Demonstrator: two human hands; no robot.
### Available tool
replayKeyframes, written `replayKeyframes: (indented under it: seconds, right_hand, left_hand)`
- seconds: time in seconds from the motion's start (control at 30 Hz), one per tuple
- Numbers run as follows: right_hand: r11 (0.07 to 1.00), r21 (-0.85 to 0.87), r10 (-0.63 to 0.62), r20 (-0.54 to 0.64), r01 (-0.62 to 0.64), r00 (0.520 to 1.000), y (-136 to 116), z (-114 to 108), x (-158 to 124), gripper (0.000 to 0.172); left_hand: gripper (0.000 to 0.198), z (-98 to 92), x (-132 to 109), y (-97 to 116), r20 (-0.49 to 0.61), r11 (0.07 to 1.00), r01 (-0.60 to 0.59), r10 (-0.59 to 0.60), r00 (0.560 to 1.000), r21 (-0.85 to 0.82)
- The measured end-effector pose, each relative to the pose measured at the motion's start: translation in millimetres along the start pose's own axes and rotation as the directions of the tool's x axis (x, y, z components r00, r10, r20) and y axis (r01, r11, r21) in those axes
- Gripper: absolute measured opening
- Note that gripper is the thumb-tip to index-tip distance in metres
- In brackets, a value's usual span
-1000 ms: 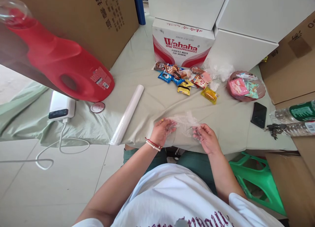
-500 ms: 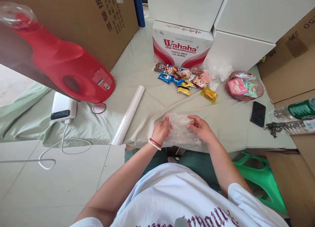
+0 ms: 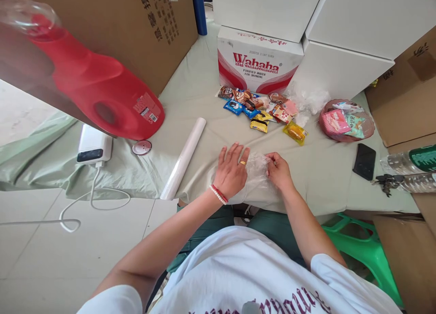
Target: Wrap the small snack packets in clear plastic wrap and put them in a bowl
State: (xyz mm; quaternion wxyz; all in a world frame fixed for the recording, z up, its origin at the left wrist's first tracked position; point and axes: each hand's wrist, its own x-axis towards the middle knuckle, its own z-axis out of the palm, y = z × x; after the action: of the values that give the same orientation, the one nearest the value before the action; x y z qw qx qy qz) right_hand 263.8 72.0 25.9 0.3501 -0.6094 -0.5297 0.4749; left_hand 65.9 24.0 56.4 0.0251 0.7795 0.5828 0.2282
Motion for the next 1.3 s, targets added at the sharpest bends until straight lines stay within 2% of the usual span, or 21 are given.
replayKeyframes:
  seconds: [0.07, 0.17, 0.23, 0.33, 0.4, 0.47, 0.5, 0.53, 0.57, 0.63, 0.67, 0.7, 0.73, 0.8, 0.83, 0.9, 0.97, 1.07, 1.17, 1.23, 1.3]
  right_hand:
    - [0.998, -0.054, -0.044, -0.007, 0.044, 0.999, -1, -3, 2, 0.025]
    - [0.994, -0.091, -0.062, -0.054, 0.057, 0.997, 2, -13, 4, 0.029]
    - [0.995, -0.089, -0.051, -0.09, 0.043, 0.995, 7, -21, 5, 0.031]
    - [0.999, -0.039, -0.02, -0.118, 0.016, 0.993, 17, -30, 3, 0.033]
    - [1.0, -0.012, -0.01, -0.138, 0.008, 0.99, 24, -32, 1, 0.036]
    - [1.0, -0.013, -0.011, -0.167, 0.008, 0.986, 27, -32, 0, 0.036]
    - [1.0, -0.021, -0.012, -0.178, 0.008, 0.984, 27, -31, 0, 0.036]
    - [0.999, -0.031, -0.013, -0.184, 0.007, 0.983, 27, -30, -1, 0.036]
    - [0.999, -0.047, -0.018, -0.191, 0.009, 0.981, 26, -30, -1, 0.035]
    - [0.994, -0.1, -0.057, -0.224, 0.035, 0.973, 22, -30, -3, 0.034]
    - [0.989, -0.135, -0.094, -0.259, 0.06, 0.961, 20, -30, -4, 0.034]
    - [0.98, -0.175, -0.143, -0.305, 0.092, 0.942, 18, -31, -7, 0.035]
    - [0.968, -0.218, -0.2, -0.355, 0.127, 0.913, 17, -33, -10, 0.035]
    - [0.945, -0.275, -0.285, -0.424, 0.178, 0.86, 16, -37, -18, 0.036]
    - [0.947, -0.259, -0.29, -0.431, 0.19, 0.854, 16, -40, -21, 0.036]
    - [0.982, -0.09, -0.188, -0.381, 0.166, 0.905, 17, -44, -25, 0.038]
    - [0.98, 0.19, -0.01, -0.241, 0.057, 0.971, 13, -48, -23, 0.045]
    - [0.906, 0.411, 0.132, -0.04, -0.104, 0.99, 1, -51, -8, 0.063]
    - [0.944, 0.325, 0.082, -0.064, -0.057, 0.995, -12, -55, 16, 0.071]
    - [0.972, 0.236, 0.02, -0.144, 0.015, 0.989, -14, -59, 31, 0.064]
    - [0.986, 0.164, 0.018, -0.189, 0.013, 0.982, -8, -67, 42, 0.054]
  left_hand:
    - [0.039, 6.4, 11, -2, 0.145, 0.998, 0.036, -0.028, 0.989, -0.051]
    - [0.032, 14.8, 24, -16, 0.237, 0.946, 0.294, -0.257, 0.937, -0.139]
    - [0.032, 18.9, 30, -28, 0.18, 0.86, 0.461, -0.429, 0.885, -0.218]
    - [0.029, 23.5, 35, -45, 0.11, 0.73, 0.599, -0.6, 0.792, -0.328]
    - [0.028, 25.8, 33, -49, 0.04, 0.665, 0.642, -0.682, 0.73, -0.381]
    - [0.027, 27.3, 26, -46, -0.149, 0.681, 0.604, -0.705, 0.693, -0.414]
    - [0.028, 27.6, 21, -42, -0.254, 0.727, 0.556, -0.672, 0.695, -0.403]
    - [0.03, 27.5, 15, -37, -0.33, 0.79, 0.49, -0.603, 0.726, -0.367]
    - [0.031, 27.3, 9, -31, -0.347, 0.859, 0.405, -0.5, 0.793, -0.313]
    - [0.033, 26.8, -1, -21, -0.213, 0.957, 0.201, -0.245, 0.946, -0.208]
    - [0.035, 26.9, -3, -18, -0.11, 0.978, 0.118, -0.137, 0.984, -0.171]
    - [0.038, 27.5, -5, -16, -0.017, 0.988, 0.066, -0.069, 0.997, -0.138]
    - [0.043, 28.6, -5, -15, 0.05, 0.993, 0.056, -0.052, 0.997, -0.101]
    - [0.053, 32.1, -2, -17, 0.109, 0.992, 0.124, -0.122, 0.987, -0.019]
    - [0.058, 34.1, -1, -18, 0.126, 0.987, 0.16, -0.161, 0.979, 0.017]
    - [0.064, 37.7, 1, -20, 0.156, 0.978, 0.196, -0.205, 0.966, 0.073]
    - [0.067, 39.5, 1, -20, 0.178, 0.976, 0.189, -0.206, 0.962, 0.107]
    - [0.067, 37.9, 0, -18, 0.202, 0.978, 0.167, -0.19, 0.961, 0.123]
    - [0.064, 33.0, 1, -20, 0.222, 0.979, 0.172, -0.194, 0.956, 0.113]
    - [0.062, 29.7, 2, -27, 0.224, 0.976, 0.194, -0.211, 0.952, 0.095]
    - [0.062, 27.6, 1, -37, 0.217, 0.976, 0.207, -0.218, 0.951, 0.075]
